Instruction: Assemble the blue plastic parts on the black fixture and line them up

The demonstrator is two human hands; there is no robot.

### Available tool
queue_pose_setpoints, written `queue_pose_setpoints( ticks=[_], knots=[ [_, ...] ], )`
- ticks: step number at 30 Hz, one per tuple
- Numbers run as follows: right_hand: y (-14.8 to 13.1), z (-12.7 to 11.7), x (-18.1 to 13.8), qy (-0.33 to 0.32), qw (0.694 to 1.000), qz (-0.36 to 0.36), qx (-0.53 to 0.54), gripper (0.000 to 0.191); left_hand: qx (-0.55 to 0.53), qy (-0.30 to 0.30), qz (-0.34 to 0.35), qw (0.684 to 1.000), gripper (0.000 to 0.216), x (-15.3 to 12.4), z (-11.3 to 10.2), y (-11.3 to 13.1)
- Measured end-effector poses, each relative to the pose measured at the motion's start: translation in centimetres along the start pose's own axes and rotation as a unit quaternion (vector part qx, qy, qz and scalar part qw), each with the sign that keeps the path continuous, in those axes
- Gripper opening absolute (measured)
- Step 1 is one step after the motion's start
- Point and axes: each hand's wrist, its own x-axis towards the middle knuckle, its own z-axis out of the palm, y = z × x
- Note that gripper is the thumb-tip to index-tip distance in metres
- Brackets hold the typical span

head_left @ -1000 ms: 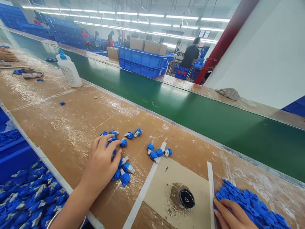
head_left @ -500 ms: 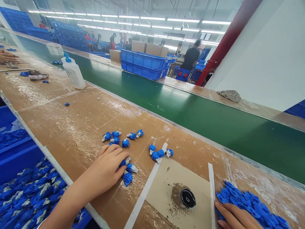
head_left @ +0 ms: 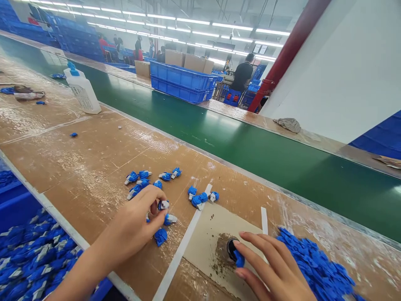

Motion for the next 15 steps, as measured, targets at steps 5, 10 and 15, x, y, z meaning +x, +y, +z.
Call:
queue_pose_setpoints(
  ticks=[5, 10, 15],
  knots=[
    [-0.2, 1.0, -0.2, -0.030, 0.999, -0.004, -0.017, 0.027, -0.134, -0.012, -0.002, 0.991, 0.023, -1.5, 2.2, 2.5],
    [0.0, 1.3, -0.6, -0.039, 0.999, -0.010, -0.030, 0.028, -0.111, -0.063, 0.071, 0.989, 0.023, -3.0, 4.6, 3.4],
    [0.0, 1.1, -0.8, -0.007, 1.000, 0.014, 0.001, 0.028, -0.002, -0.080, 0.172, 0.982, 0.024, -4.0, 5.4, 2.8]
  ],
)
